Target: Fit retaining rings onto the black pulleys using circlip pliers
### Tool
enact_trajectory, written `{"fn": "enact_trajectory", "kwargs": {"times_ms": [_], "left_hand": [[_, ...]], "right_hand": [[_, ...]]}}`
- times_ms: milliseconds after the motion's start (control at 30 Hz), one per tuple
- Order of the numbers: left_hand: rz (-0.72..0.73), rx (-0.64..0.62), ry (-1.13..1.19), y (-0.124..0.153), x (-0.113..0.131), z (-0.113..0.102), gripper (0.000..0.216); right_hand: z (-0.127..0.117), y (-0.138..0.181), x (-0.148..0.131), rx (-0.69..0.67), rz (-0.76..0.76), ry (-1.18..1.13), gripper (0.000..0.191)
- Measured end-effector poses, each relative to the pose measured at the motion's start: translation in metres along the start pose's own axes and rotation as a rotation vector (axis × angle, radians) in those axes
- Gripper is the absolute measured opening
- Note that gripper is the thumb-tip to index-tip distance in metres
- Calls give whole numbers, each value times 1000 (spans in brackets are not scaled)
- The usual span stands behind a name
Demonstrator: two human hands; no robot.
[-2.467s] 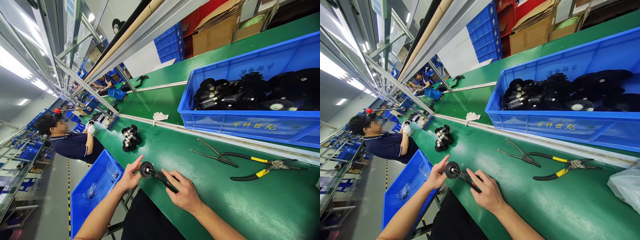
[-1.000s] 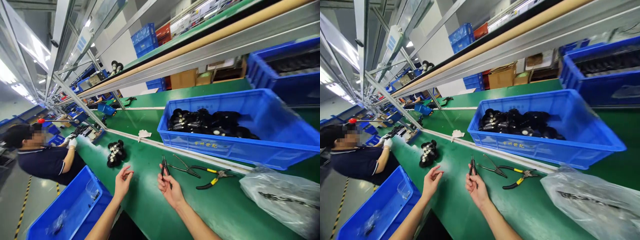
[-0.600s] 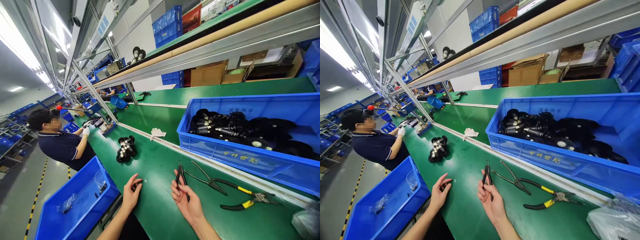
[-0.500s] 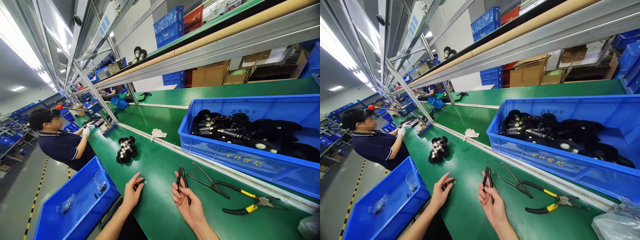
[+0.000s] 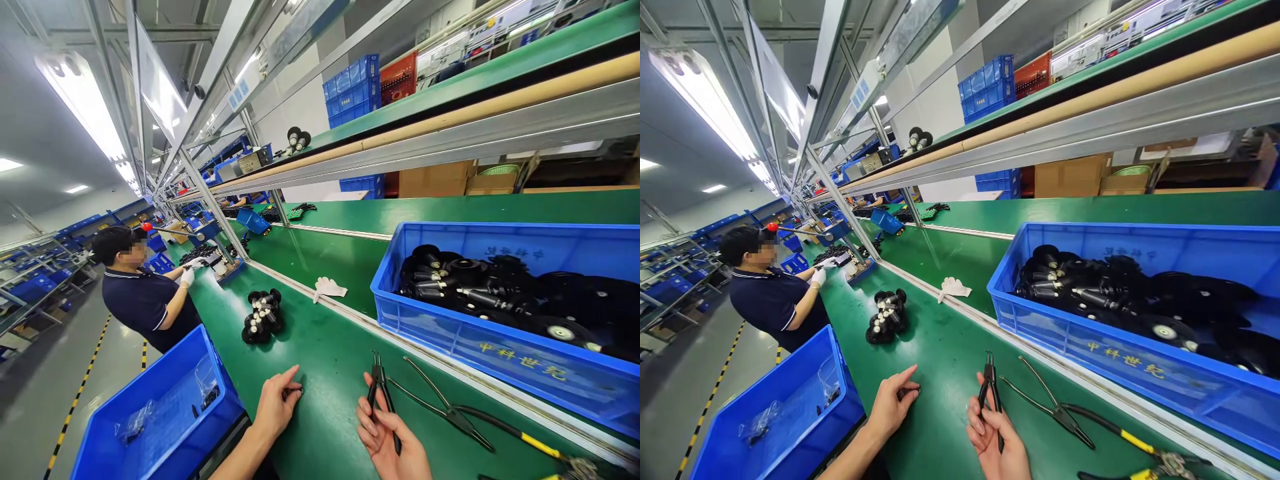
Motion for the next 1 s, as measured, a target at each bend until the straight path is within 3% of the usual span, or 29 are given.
{"fn": "enact_trajectory", "kwargs": {"times_ms": [167,400,633,1000], "left_hand": [[-18,-49,-9,-4,7,-2,56],[9,-75,-53,-7,17,-23,54],[264,-181,-160,-4,36,-5,51],[346,-206,-142,-7,47,3,37]], "right_hand": [[5,3,0,0,6,-7,75],[12,7,-2,-7,12,-19,76],[12,9,-2,-13,14,-15,75],[1,1,0,-5,12,15,68]]}}
Point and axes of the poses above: each hand's wrist, its own y-axis away from the middle knuckle, its own z-axis out of the palm, x = y × z, the point moved 10 cm from there along -y, towards the middle knuckle, and after that the axes turned 4 degrees about -x, right-handed, at the moved point
